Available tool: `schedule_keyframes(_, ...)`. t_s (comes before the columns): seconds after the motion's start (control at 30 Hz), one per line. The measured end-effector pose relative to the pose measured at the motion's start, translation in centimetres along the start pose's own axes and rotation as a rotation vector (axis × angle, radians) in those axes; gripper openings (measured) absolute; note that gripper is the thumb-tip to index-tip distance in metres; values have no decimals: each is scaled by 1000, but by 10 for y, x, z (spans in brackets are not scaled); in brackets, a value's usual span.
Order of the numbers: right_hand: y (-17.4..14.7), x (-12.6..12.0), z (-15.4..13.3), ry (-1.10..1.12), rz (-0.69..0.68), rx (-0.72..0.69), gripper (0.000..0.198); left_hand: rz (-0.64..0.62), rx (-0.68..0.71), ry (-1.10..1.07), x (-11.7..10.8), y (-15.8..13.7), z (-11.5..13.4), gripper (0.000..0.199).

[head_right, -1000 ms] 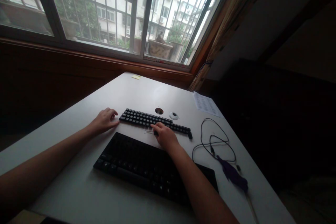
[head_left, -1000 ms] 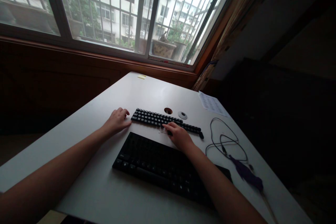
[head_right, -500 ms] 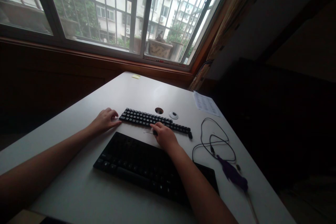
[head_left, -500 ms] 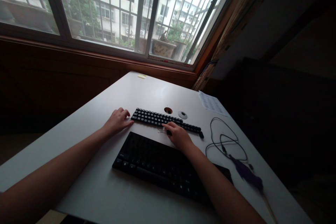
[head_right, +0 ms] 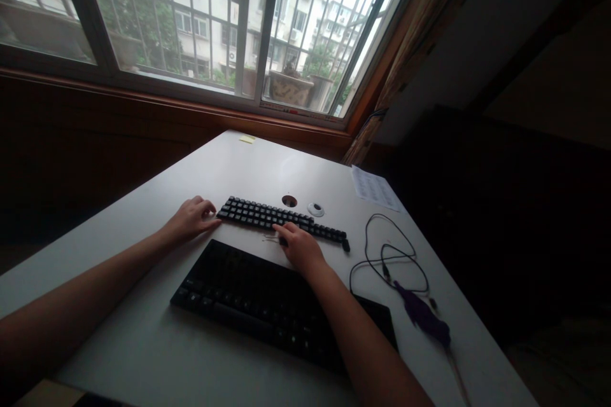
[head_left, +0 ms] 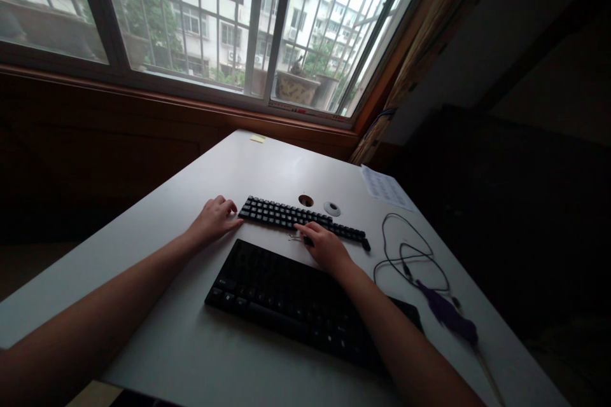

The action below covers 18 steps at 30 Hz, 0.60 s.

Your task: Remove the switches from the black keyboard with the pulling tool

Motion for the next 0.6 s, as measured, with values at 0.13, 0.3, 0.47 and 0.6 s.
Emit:
schedule_keyframes(0.13, -4, -4, 2, -2, 29, 22, 50, 0, 2, 1, 1, 0, -1, 31)
schedule_keyframes(0.3, -12, -19, 4, 102, 107, 26, 42, -5, 10, 9, 0, 0, 1, 30)
schedule_keyframes(0.47, -35, -48, 4, 381, 197, 65, 27, -12, 12, 2, -1, 0, 3, 30)
schedule_keyframes(0.6, -62, -55, 9, 663, 174, 196, 40, -12, 14, 6, -1, 0, 2, 31)
Point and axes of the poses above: each hand's wrist, its own y-axis towards the middle knuckle, its own x-axis out of the palm, z = x × y, the point moved 10 cm from there along y, towards the middle knuckle, and after that the axes turned 3 degrees about -z, right-handed, at the moved point
